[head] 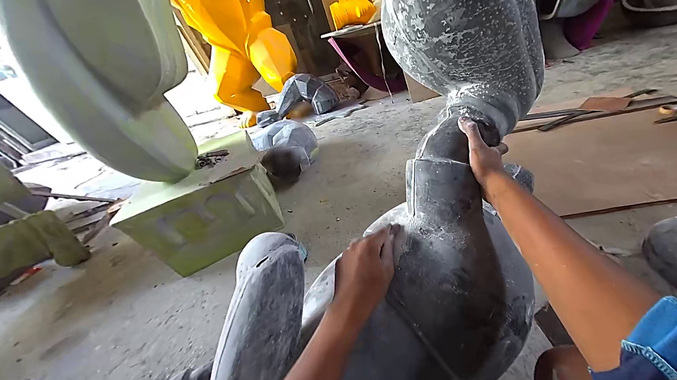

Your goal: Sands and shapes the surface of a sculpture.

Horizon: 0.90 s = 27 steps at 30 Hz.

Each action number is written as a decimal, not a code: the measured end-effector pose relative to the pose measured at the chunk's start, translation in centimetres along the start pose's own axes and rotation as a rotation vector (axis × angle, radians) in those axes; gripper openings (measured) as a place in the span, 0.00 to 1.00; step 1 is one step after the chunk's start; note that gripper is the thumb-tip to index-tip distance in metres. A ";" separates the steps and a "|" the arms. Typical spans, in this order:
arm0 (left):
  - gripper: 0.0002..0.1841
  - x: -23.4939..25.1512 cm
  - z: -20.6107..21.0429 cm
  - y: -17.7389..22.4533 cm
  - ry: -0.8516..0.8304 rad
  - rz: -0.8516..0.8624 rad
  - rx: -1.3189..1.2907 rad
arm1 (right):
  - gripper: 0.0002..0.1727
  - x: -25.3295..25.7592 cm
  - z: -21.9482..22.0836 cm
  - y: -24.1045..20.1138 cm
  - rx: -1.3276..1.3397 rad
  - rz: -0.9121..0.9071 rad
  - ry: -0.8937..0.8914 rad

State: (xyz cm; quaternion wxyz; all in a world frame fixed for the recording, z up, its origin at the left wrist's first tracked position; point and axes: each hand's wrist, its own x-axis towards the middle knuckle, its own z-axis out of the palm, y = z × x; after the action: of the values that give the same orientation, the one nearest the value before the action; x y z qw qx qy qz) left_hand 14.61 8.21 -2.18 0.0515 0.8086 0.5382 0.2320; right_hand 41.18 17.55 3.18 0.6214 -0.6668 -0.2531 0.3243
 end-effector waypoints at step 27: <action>0.20 -5.2 -0.9 4.0 0.026 -0.053 0.147 | 0.79 0.0 0.3 -0.5 -0.058 -0.016 -0.020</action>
State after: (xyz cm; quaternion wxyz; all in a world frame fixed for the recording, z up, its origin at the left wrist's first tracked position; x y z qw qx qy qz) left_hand 15.93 1.75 -1.68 -0.0085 0.7926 0.5757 0.2007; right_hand 41.00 17.80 3.66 0.6019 -0.6793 -0.2739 0.3183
